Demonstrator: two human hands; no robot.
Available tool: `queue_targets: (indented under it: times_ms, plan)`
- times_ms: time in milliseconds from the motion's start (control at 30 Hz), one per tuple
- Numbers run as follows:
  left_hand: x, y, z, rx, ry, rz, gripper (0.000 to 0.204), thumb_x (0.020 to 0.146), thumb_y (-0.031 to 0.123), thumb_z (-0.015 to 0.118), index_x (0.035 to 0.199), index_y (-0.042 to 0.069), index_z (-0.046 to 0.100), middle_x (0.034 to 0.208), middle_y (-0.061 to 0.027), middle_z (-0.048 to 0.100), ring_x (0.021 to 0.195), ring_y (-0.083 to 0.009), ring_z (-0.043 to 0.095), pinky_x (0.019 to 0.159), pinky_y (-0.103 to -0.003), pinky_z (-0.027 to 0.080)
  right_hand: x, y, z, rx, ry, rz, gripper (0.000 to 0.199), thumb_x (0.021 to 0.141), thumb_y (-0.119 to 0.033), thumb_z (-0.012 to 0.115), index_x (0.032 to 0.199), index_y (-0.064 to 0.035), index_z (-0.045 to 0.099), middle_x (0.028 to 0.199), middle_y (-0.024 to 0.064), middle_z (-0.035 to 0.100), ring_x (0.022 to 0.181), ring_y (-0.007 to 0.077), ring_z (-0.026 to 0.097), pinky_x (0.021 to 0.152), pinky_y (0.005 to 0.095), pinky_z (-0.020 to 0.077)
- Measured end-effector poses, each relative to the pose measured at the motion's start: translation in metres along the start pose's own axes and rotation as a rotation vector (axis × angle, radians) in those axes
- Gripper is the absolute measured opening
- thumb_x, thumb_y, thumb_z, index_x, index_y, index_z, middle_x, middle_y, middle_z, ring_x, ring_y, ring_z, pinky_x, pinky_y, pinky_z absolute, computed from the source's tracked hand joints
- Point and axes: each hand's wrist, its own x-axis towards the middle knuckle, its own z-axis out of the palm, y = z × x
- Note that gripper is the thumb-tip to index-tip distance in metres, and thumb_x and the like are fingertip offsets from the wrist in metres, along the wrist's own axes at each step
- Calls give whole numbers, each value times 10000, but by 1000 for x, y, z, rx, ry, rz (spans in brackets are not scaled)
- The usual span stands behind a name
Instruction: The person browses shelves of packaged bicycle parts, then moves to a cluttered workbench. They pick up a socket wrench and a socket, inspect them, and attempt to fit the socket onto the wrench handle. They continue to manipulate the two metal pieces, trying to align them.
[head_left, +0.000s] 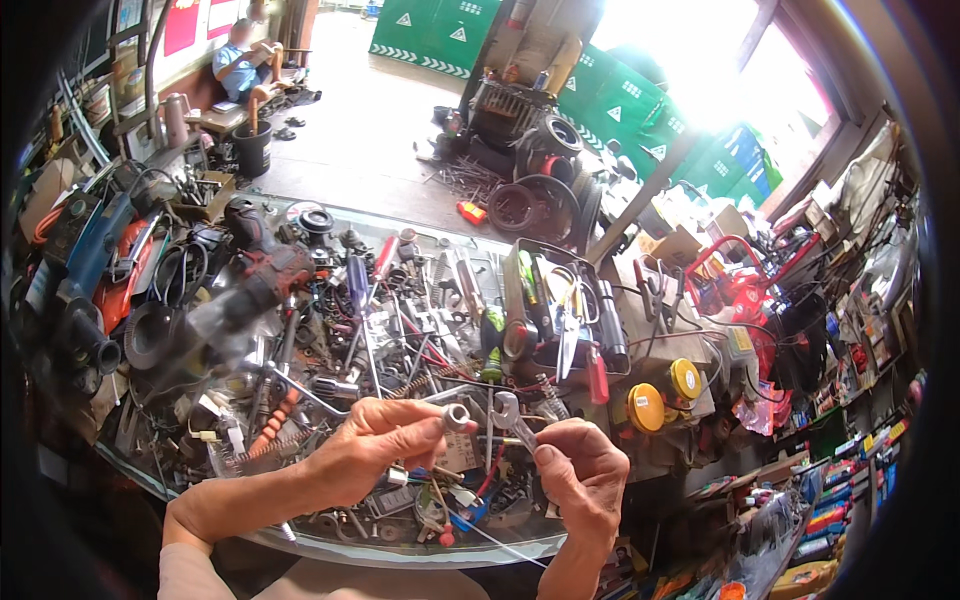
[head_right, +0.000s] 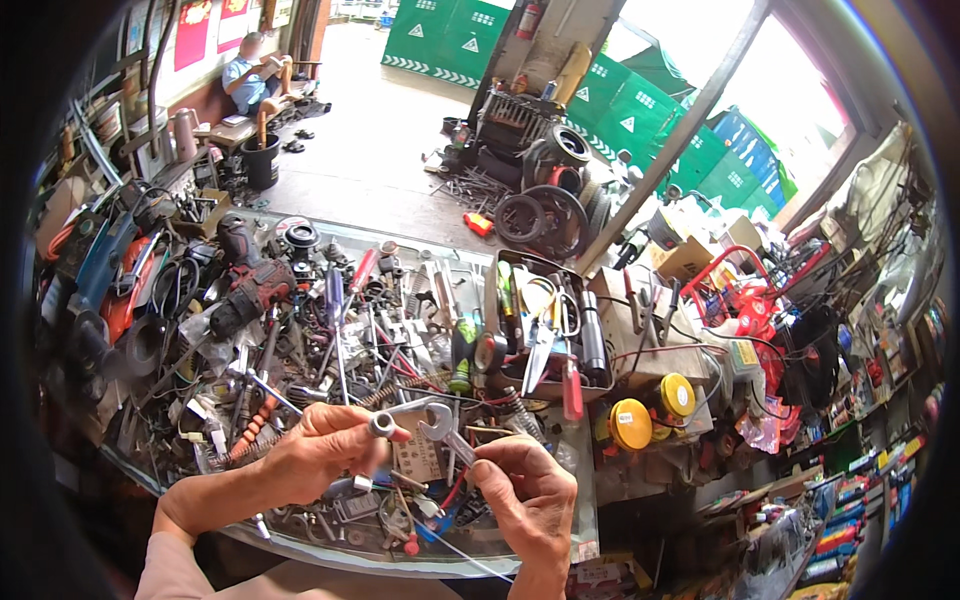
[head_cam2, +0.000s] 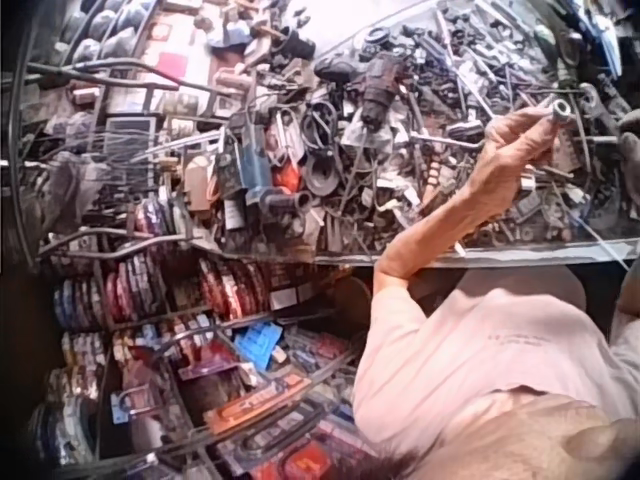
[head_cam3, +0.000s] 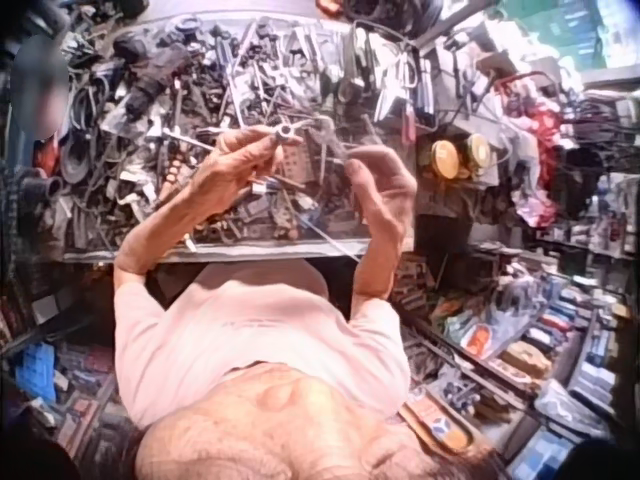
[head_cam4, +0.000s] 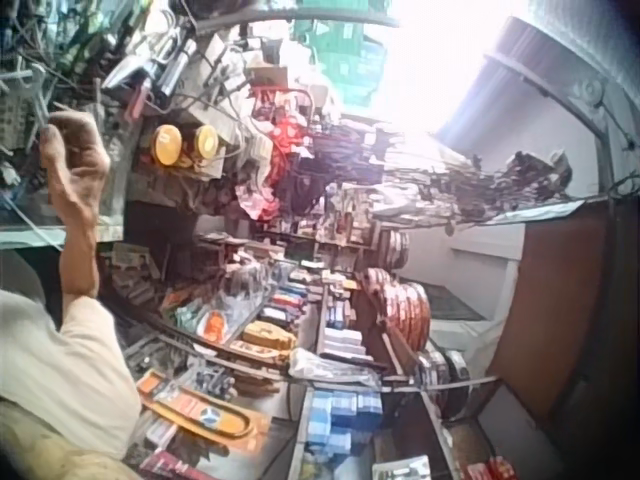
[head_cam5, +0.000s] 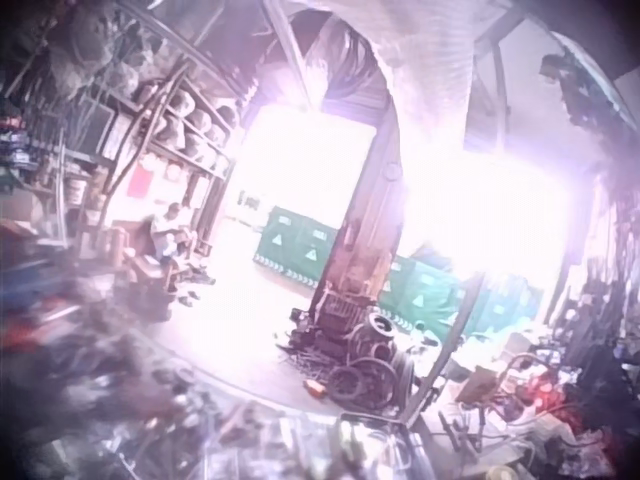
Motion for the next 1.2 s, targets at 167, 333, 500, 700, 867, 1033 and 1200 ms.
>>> queue_targets:
  times_ms: [167, 333, 500, 700, 867, 1033, 1200]
  plan:
    - [-2, 4, 2, -2, -22, -15, 384, 958, 231, 575, 1258, -9, 573, 756, -10, 618, 685, -63, 518, 631, -217, 401, 5, -4, 5, -164, -52, -151, 151, 788, 4, 742, 920, 35, 675, 848, 61, 628, 661, 50, 557, 563, 166, 438]
    - [-3, 2, -1, -11, -47, -20, 356, 956, 234, 580, 1231, 9, 602, 755, -6, 617, 685, -56, 507, 621, -217, 399, 4, -6, 7, -213, -93, -149, 151, 797, 6, 731, 939, 33, 688, 878, 67, 625, 686, 61, 562, 544, 174, 430]
    - [-2, 1, 0, 23, -30, -33, 318, 959, 221, 577, 1206, 28, 627, 753, -6, 622, 669, -51, 515, 596, -208, 397, 8, -2, -1, -219, -274, -96, 166, 849, -39, 697, 992, 45, 680, 858, 60, 628, 679, 57, 532, 537, 182, 405]
    - [-1, -2, 4, 29, 76, -111, 342, 961, 254, 572, 1184, 0, 626, 715, 13, 603, 602, -38, 451, 556, -201, 353, 24, 7, -8, 570, -320, 143, 209, 955, -116, 532, 1030, 70, 590, 884, 197, 661, 586, 178, 626, 534, 289, 528]
    - [3, -5, 2, -4, 72, -141, 372, 961, 280, 569, 1184, -13, 621, 662, 18, 557, 573, -50, 419, 530, -210, 323, 36, 18, -2, 673, -33, 215, 175, 986, -116, 449, 1016, 30, 540, 1002, 269, 661, 814, 328, 703, 764, 398, 585]
    - [6, -6, 5, 4, 64, -141, 375, 959, 284, 573, 1170, -22, 617, 640, 11, 527, 559, -60, 401, 520, -217, 308, 38, 26, 4, 390, 69, 21, 158, 968, -123, 463, 951, 17, 537, 935, 265, 675, 809, 326, 700, 781, 397, 568]
    - [6, -9, 1, 1, 76, -188, 352, 959, 273, 573, 1167, -7, 622, 650, 2, 528, 561, -66, 397, 519, -218, 308, 39, 25, 6, 302, 92, 17, 167, 943, -133, 482, 916, 15, 555, 886, 248, 679, 750, 306, 695, 718, 359, 562]
